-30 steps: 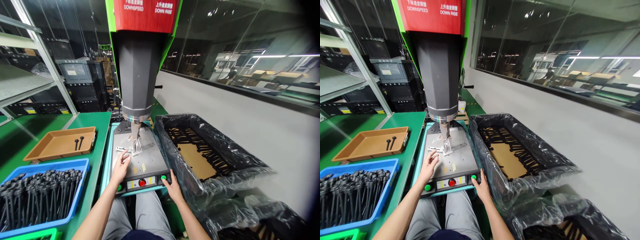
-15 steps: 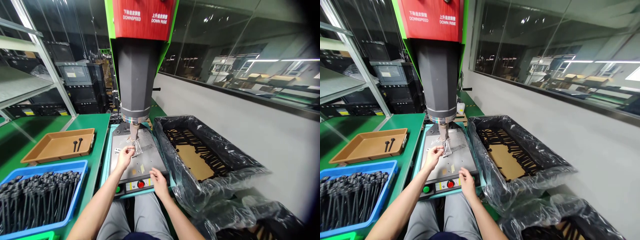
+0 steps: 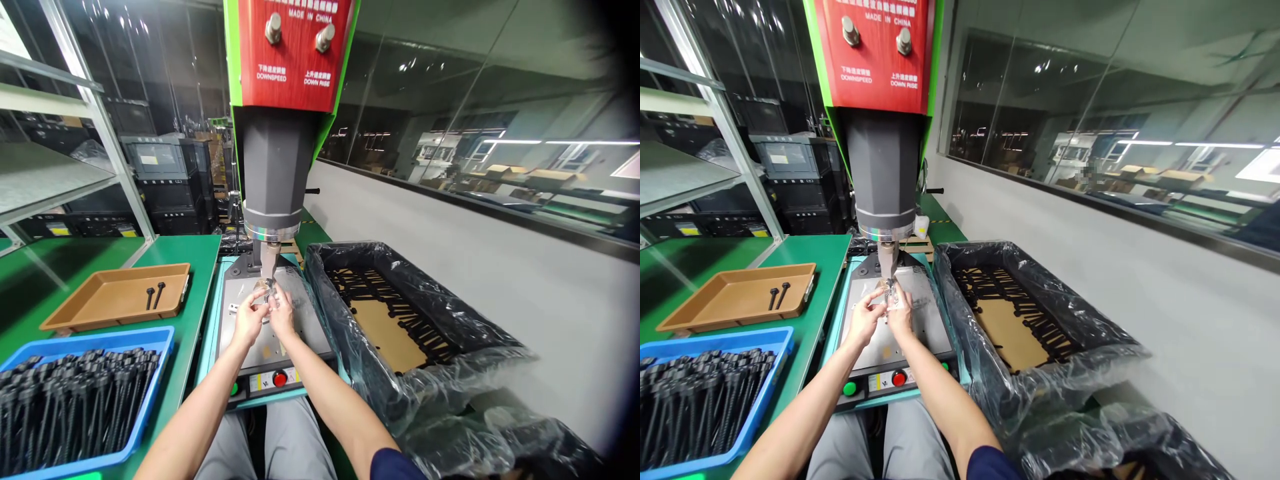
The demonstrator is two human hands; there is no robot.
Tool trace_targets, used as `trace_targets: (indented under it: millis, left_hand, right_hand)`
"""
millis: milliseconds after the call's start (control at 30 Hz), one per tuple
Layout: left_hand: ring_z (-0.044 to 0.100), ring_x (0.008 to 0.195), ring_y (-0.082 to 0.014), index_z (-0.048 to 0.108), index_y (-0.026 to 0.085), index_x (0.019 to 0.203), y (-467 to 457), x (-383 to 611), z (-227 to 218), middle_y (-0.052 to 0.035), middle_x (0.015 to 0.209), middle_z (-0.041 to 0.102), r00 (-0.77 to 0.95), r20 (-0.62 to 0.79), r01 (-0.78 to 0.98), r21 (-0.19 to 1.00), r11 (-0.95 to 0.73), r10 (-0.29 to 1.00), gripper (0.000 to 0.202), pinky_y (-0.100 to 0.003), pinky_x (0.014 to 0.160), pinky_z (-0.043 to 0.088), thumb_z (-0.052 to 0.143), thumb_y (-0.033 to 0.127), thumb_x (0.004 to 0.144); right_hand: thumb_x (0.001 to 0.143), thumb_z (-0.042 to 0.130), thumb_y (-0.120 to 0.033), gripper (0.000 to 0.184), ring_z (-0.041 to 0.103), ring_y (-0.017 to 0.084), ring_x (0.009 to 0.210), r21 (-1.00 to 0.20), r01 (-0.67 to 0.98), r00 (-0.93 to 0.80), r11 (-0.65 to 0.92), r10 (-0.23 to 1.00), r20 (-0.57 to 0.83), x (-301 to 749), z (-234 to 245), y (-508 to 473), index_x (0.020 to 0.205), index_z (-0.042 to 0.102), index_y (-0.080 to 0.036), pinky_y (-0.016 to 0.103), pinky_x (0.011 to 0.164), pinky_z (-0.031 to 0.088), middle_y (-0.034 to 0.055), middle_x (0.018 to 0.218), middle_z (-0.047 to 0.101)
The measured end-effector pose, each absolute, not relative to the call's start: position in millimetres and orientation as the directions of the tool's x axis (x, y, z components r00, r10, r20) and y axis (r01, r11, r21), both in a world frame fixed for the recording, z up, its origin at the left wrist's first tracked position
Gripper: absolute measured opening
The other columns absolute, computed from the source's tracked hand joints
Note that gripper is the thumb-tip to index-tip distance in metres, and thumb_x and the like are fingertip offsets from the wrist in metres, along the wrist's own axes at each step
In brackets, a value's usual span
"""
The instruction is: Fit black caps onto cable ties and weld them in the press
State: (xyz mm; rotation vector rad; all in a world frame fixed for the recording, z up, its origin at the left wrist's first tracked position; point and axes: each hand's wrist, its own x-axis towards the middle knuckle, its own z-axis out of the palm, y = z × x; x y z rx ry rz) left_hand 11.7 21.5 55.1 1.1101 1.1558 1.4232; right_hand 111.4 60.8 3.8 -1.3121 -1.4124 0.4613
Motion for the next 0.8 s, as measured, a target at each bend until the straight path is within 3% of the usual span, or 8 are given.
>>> trace_targets:
  millis: [100, 200, 333, 500, 667, 800]
  left_hand:
    - [0.051, 0.05, -0.0108, 0.058, 0.012, 0.123, 22, 12, 60, 0.0025, 0.056, 0.06, -0.155, 0.107, -0.11, 0.986, -0.125, 0.982, 0.06, -0.021, 0.05, 0.04, 0.068, 0.024, 0.065]
    - [0.048, 0.048, -0.0097, 0.053, 0.011, 0.129, 23, 11, 64, 0.0031, 0.054, 0.059, -0.139, 0.111, -0.109, 0.986, -0.127, 0.984, 0.066, -0.02, 0.049, 0.038, 0.067, 0.022, 0.066]
    - [0.047, 0.047, -0.0095, 0.047, 0.01, 0.135, 24, 9, 65, 0.004, 0.051, 0.057, -0.138, 0.087, -0.127, 0.986, -0.105, 0.987, 0.075, -0.019, 0.047, 0.035, 0.068, 0.023, 0.064]
    - [0.046, 0.047, -0.009, 0.046, 0.01, 0.136, 25, 7, 64, 0.0032, 0.052, 0.058, -0.152, 0.083, -0.141, 0.984, -0.105, 0.985, 0.076, -0.019, 0.045, 0.032, 0.068, 0.023, 0.065]
    - [0.047, 0.046, -0.0098, 0.043, 0.009, 0.138, 25, 5, 64, 0.0025, 0.053, 0.059, -0.161, 0.061, -0.164, 0.982, -0.088, 0.985, 0.079, -0.019, 0.044, 0.032, 0.067, 0.021, 0.064]
    - [0.038, 0.039, -0.007, 0.043, 0.01, 0.137, 26, 1, 62, 0.0024, 0.054, 0.06, -0.182, 0.054, -0.137, 0.987, -0.08, 0.982, 0.078, -0.019, 0.04, 0.025, 0.068, 0.023, 0.064]
  right_hand:
    - [0.084, 0.053, -0.028, 0.046, 0.052, 0.028, 0.11, -0.774, 0.534, 0.243, 0.34, 0.816, 0.525, 111, 6, 76, 0.129, 0.054, -0.018, 0.043, 0.097, 0.043, 0.0151, 0.116, 0.05]
    - [0.084, 0.056, -0.03, 0.043, 0.047, 0.028, 0.118, -0.751, 0.553, 0.176, 0.361, 0.83, 0.529, 114, 11, 89, 0.124, 0.058, -0.017, 0.042, 0.102, 0.038, 0.0165, 0.122, 0.048]
    - [0.08, 0.058, -0.025, 0.032, 0.052, 0.025, 0.113, -0.76, 0.526, 0.088, 0.381, 0.865, 0.495, 120, 20, 105, 0.11, 0.065, -0.019, 0.037, 0.101, 0.039, 0.012, 0.113, 0.057]
    - [0.078, 0.058, -0.026, 0.023, 0.058, 0.024, 0.099, -0.786, 0.513, 0.111, 0.343, 0.882, 0.458, 121, 26, 114, 0.099, 0.066, -0.019, 0.036, 0.091, 0.045, 0.0092, 0.101, 0.063]
    - [0.079, 0.056, -0.03, 0.021, 0.054, 0.025, 0.103, -0.8, 0.486, 0.114, 0.351, 0.882, 0.456, 121, 34, 109, 0.096, 0.063, -0.018, 0.039, 0.094, 0.041, 0.01, 0.102, 0.062]
    - [0.081, 0.054, -0.033, 0.022, 0.053, 0.026, 0.106, -0.836, 0.425, 0.114, 0.346, 0.896, 0.429, 125, 38, 97, 0.095, 0.062, -0.018, 0.04, 0.097, 0.039, 0.0107, 0.104, 0.061]
